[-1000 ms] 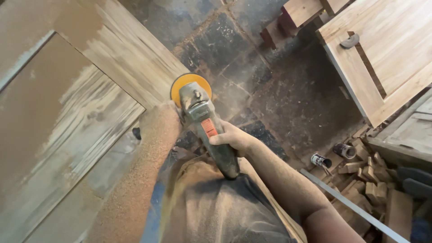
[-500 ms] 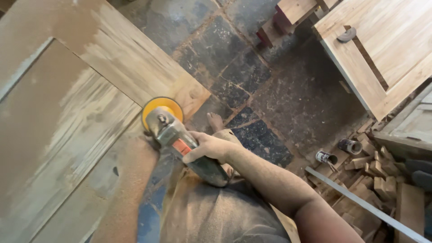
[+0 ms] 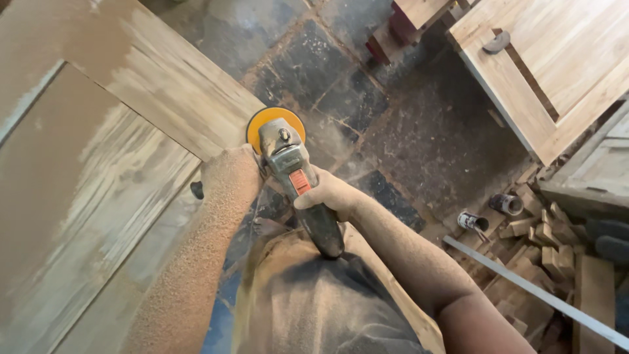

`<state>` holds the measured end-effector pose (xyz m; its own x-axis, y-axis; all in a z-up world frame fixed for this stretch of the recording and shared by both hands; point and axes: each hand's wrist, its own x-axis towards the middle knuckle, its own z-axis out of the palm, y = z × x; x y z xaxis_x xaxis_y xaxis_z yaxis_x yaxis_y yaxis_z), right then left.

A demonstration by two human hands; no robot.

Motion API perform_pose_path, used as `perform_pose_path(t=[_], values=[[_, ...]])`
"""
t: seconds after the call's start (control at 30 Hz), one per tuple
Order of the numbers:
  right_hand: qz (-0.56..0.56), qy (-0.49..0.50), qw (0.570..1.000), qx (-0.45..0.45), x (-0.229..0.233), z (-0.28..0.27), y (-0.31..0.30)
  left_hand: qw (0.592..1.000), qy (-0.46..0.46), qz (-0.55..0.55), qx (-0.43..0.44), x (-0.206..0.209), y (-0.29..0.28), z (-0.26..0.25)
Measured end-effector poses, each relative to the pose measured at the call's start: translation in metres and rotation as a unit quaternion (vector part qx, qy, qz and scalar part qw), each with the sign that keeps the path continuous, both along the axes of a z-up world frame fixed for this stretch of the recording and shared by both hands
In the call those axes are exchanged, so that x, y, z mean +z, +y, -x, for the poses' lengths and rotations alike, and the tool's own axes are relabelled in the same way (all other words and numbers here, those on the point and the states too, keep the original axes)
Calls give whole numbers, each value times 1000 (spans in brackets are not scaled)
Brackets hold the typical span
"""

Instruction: The person uses an angle grinder with a sanding disc to sand the surface of a wooden panel. They move the tool across the flat areas and along the edges, generating wood dust.

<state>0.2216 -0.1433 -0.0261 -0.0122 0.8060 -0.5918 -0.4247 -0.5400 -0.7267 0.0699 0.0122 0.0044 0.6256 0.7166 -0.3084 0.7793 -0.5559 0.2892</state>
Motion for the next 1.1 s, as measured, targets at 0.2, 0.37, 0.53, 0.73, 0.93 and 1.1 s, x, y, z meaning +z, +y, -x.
perform_pose_path(t=[0.2,0.37,0.53,0.73,0.93,1.1], values=[[-17,58,998,-26,-8,16,-17,999,23,1,-23,-4,-10,13],[-5,27,1000,-6,-12,33,-22,1000,19,13,-5,-1,-20,33],[20,-23,999,31,-8,50,-22,999,23,25,37,-8,-29,53],[32,16,995,93,-6,65,-15,993,28,48,107,-10,-46,90],[10,35,998,60,-14,50,-3,996,-5,-61,67,-4,-36,69],[-17,35,999,1,-6,5,-7,998,-54,-13,8,1,-16,15]])
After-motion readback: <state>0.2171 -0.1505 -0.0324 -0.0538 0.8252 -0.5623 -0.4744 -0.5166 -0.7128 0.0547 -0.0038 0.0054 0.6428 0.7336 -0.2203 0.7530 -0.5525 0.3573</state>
